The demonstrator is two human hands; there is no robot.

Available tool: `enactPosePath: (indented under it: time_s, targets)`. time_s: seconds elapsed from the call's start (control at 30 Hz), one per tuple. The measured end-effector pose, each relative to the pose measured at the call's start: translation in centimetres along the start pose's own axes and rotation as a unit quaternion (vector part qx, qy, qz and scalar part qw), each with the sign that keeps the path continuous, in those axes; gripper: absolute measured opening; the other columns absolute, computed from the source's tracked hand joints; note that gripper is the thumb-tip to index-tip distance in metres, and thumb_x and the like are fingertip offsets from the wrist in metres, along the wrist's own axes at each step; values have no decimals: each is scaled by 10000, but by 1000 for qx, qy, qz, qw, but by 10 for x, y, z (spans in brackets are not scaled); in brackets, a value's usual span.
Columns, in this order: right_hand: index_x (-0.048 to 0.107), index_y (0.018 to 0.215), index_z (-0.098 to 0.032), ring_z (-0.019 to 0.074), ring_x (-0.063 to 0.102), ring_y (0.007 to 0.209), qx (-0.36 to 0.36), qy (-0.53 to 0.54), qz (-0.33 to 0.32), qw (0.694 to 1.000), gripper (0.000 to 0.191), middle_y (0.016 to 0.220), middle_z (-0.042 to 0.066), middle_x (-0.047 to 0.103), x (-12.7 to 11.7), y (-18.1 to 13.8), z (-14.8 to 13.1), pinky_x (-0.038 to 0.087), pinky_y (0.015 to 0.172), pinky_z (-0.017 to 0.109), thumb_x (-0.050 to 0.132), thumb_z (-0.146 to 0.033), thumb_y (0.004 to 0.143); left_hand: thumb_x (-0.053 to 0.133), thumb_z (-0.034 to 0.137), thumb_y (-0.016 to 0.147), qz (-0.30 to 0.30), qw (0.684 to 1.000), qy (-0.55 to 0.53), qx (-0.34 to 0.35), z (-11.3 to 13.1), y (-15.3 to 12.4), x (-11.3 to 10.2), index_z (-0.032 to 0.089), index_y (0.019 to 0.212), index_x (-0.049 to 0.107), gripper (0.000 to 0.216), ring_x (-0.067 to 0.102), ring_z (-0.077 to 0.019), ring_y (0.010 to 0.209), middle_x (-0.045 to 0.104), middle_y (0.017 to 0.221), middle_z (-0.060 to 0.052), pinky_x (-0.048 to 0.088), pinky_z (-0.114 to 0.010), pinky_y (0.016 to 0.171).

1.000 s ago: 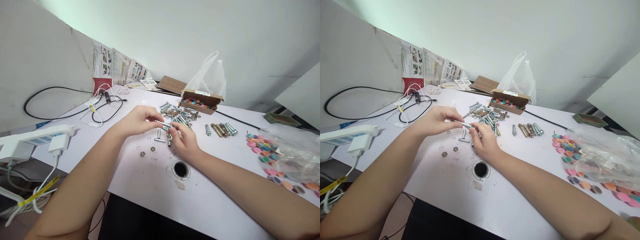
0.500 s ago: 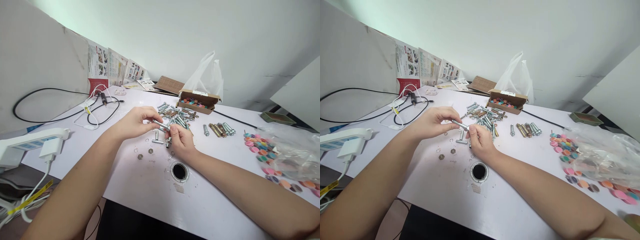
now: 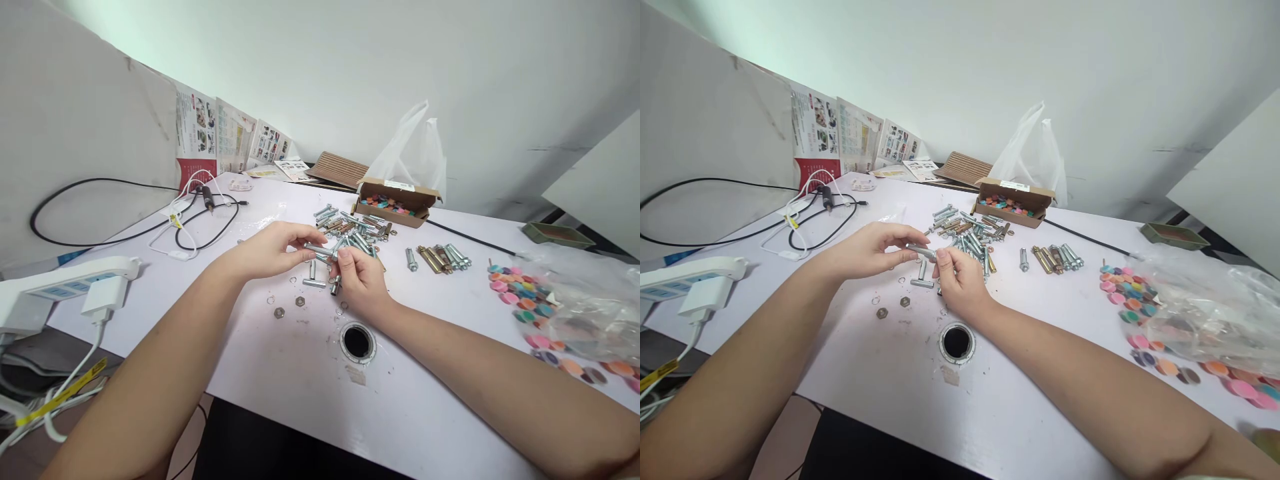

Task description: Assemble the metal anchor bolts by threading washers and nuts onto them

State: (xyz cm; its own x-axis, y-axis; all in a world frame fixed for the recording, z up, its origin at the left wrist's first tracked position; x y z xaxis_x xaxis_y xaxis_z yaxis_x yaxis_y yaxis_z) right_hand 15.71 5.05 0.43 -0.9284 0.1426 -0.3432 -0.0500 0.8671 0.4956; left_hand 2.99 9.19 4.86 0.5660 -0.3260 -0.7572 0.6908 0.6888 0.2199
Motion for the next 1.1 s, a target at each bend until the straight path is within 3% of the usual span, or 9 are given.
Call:
enactPosePath:
  time_s: [0.5, 1.1]
  targets:
    - [593, 728, -182, 130, 545, 594, 44, 18, 10, 999, 518, 676, 28, 619, 0, 0, 15, 437, 591, 269, 363, -546, 1016, 674, 358, 821, 5, 1000, 10, -27, -4, -1, -5, 170, 950, 767, 246, 578, -86, 684, 704, 743, 0, 456, -191, 671]
    - [581, 702, -180, 132, 514, 586, 40, 24, 0, 999, 509, 643, 18, 577, 2, 0, 11, 417, 603, 279, 373, -521, 1018, 687, 382, 810, 4, 1000, 13, -27, -5, -1, -6, 176, 929, 772, 253, 554, -74, 628, 684, 692, 8, 435, -185, 620]
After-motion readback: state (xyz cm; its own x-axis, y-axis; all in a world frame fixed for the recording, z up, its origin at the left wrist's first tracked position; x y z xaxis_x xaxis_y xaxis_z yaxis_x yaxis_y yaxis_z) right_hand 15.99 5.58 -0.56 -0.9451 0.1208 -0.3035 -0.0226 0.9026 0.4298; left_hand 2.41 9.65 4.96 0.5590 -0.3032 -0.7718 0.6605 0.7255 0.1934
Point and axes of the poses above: each hand's wrist, its own y-axis towards the middle knuckle, its own x-axis out of the palm, z = x × y, the point moved 10 cm from there along y, towards the middle knuckle
